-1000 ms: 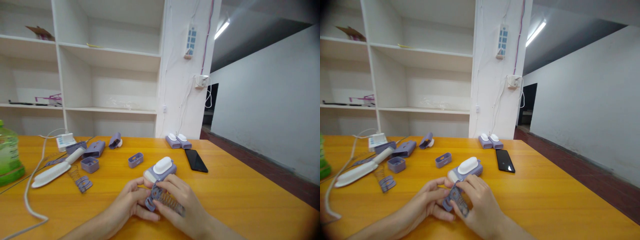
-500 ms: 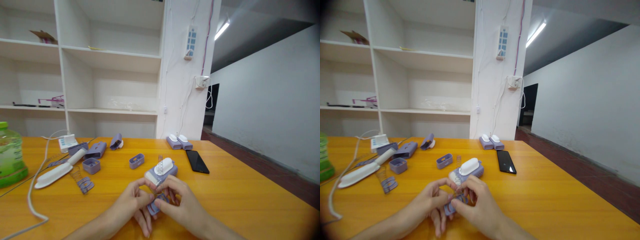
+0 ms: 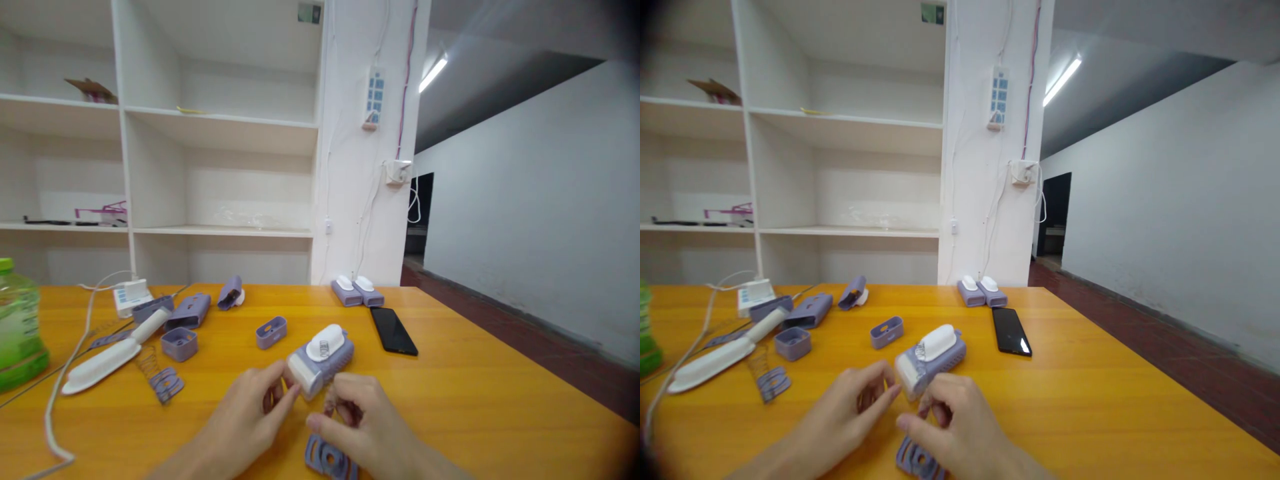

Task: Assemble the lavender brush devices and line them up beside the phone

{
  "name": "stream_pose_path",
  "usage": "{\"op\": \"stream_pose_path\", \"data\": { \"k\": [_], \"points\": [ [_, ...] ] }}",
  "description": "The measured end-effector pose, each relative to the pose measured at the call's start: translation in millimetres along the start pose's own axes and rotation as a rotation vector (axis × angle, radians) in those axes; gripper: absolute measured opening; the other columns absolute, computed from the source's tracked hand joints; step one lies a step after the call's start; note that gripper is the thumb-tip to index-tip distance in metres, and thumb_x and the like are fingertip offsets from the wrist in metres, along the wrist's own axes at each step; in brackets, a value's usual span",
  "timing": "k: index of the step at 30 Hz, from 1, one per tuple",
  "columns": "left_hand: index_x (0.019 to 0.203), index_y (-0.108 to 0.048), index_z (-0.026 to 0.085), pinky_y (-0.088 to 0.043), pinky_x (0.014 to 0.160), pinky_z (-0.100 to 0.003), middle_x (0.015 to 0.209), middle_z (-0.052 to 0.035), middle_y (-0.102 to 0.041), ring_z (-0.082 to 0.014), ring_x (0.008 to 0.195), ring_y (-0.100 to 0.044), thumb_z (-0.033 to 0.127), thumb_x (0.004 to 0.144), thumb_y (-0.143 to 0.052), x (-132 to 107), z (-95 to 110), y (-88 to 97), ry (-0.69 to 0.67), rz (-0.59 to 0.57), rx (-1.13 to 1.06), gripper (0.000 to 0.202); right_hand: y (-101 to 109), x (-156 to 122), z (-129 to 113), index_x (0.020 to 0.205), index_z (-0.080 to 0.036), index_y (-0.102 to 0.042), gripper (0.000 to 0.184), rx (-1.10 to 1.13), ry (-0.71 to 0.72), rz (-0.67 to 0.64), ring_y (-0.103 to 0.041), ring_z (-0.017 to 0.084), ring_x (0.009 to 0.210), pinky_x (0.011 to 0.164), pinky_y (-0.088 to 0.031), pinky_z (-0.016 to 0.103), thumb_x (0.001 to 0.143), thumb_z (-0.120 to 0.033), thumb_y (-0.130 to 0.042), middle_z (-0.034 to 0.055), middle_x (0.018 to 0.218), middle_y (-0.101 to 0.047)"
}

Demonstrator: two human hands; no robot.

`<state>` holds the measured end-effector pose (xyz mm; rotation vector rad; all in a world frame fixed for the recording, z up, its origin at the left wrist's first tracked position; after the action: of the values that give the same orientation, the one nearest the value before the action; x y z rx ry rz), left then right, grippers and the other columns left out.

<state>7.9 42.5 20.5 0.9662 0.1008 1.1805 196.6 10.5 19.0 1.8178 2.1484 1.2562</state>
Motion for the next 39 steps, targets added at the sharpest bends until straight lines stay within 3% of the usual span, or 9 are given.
{"op": "stream_pose_path", "data": {
  "k": [6, 10, 14, 17, 22, 28, 31, 35, 39],
  "points": [
    [0.102, -0.065, 0.023, -0.045, 0.088, -0.035, 0.107, -0.0071, -0.071, -0.0263, 0.102, -0.064, 0.043, 0.094, -0.053, 23.1, -34.0, 48.1, -0.057, 0.337, 0.506, 0.025, 6.3, 3.7, -3.9, 0.075, -0.017, -0.066, 0.019, -0.078, -0.010, 0.018, -0.044, 0.012, 0.062, 0.058, -0.030, 0.024, 0.078, -0.032, -0.078, -0.0044, 0.067, -0.047],
    [0.129, -0.057, 0.017, -0.040, 0.103, -0.048, 0.132, -0.0160, -0.064, -0.0361, 0.125, -0.055, 0.049, 0.083, -0.065, 43.6, -84.2, 42.3, 0.123, 0.284, 0.534, 0.057, 15.2, 5.7, -9.2, 0.090, -0.018, -0.070, 0.019, -0.009, 0.033, 0.042, -0.047, 0.014, 0.067, 0.061, -0.034, 0.025, 0.082, -0.035, -0.072, -0.0008, 0.077, -0.052],
    [0.111, -0.065, 0.017, -0.049, 0.093, -0.042, 0.113, -0.0129, -0.073, -0.0327, 0.108, -0.067, 0.048, 0.085, -0.063, 58.6, -105.9, 30.7, 0.196, 0.183, 0.283, 0.040, 20.8, 4.5, -11.4, 0.089, -0.018, -0.067, 0.021, 0.040, 0.088, 0.074, -0.048, 0.015, 0.070, 0.063, -0.037, 0.026, 0.086, -0.039, -0.066, 0.0013, 0.081, -0.054],
    [0.106, -0.064, 0.018, -0.054, 0.088, -0.037, 0.108, -0.0095, -0.075, -0.0288, 0.101, -0.070, 0.041, 0.087, -0.062, 61.3, -88.6, 40.0, 0.098, 0.231, 0.088, 0.030, 20.4, 4.0, -9.0, 0.092, -0.018, -0.067, 0.022, 0.062, 0.082, 0.080, -0.049, 0.015, 0.069, 0.062, -0.039, 0.027, 0.087, -0.040, -0.065, 0.0017, 0.082, -0.054],
    [0.125, -0.058, 0.023, -0.061, 0.081, -0.031, 0.115, -0.0050, -0.073, -0.0197, 0.091, -0.073, 0.026, 0.092, -0.061, 49.2, -24.6, 62.8, -0.241, 0.320, 0.075, 0.033, 27.6, 3.3, -11.1, 0.113, -0.022, -0.065, 0.037, 0.145, 0.172, 0.147, -0.055, 0.019, 0.079, 0.067, -0.044, 0.029, 0.089, -0.050, -0.064, 0.0053, 0.096, -0.059],
    [0.143, -0.050, 0.022, -0.053, 0.105, -0.030, 0.138, -0.0091, -0.064, -0.0200, 0.125, -0.062, 0.008, 0.096, -0.052, 28.7, 61.3, 69.9, -0.788, 0.367, 0.392, 0.049, 69.2, 0.6, -19.0, 0.124, -0.026, -0.061, 0.039, 0.265, 0.229, 0.421, -0.058, 0.023, 0.099, 0.082, -0.048, 0.032, 0.100, -0.052, -0.046, 0.0084, 0.115, -0.060],
    [0.144, -0.049, 0.018, -0.051, 0.106, -0.029, 0.142, -0.0126, -0.059, -0.0195, 0.128, -0.059, 0.007, 0.097, -0.049, 30.3, 94.2, 73.1, -0.924, 0.334, 0.410, 0.048, 75.6, 3.5, -18.9, 0.135, -0.027, -0.056, 0.051, 0.416, 0.217, 0.339, -0.060, 0.022, 0.089, 0.071, -0.049, 0.031, 0.098, -0.060, -0.045, 0.0090, 0.113, -0.062],
    [0.142, -0.053, 0.026, -0.059, 0.092, -0.029, 0.137, -0.0115, -0.063, -0.0202, 0.117, -0.067, 0.014, 0.100, -0.046, 38.9, 115.7, 67.1, -0.955, 0.205, 0.403, 0.044, 67.8, 4.7, -20.1, 0.149, -0.027, -0.042, 0.079, 0.646, 0.180, 0.173, -0.058, 0.018, 0.068, 0.055, -0.045, 0.028, 0.087, -0.076, -0.051, 0.0090, 0.103, -0.066],
    [0.138, -0.056, 0.037, -0.055, 0.098, -0.038, 0.137, -0.0071, -0.064, -0.0248, 0.119, -0.065, 0.019, 0.100, -0.049, 40.9, 107.2, 49.9, -0.792, 0.041, 0.340, 0.043, 68.2, 1.0, -24.4, 0.137, -0.027, -0.057, 0.061, 0.602, 0.118, 0.231, -0.065, 0.022, 0.084, 0.072, -0.054, 0.032, 0.088, -0.062, -0.063, 0.0077, 0.100, -0.069]
  ]
}}
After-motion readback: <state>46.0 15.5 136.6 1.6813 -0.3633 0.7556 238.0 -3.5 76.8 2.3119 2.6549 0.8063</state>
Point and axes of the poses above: each hand's wrist, its own x-axis towards the middle knuckle, its own y-axis out of the back of the hand, z = x × y, the point moved 4 cm from there along x, towards the middle knuckle
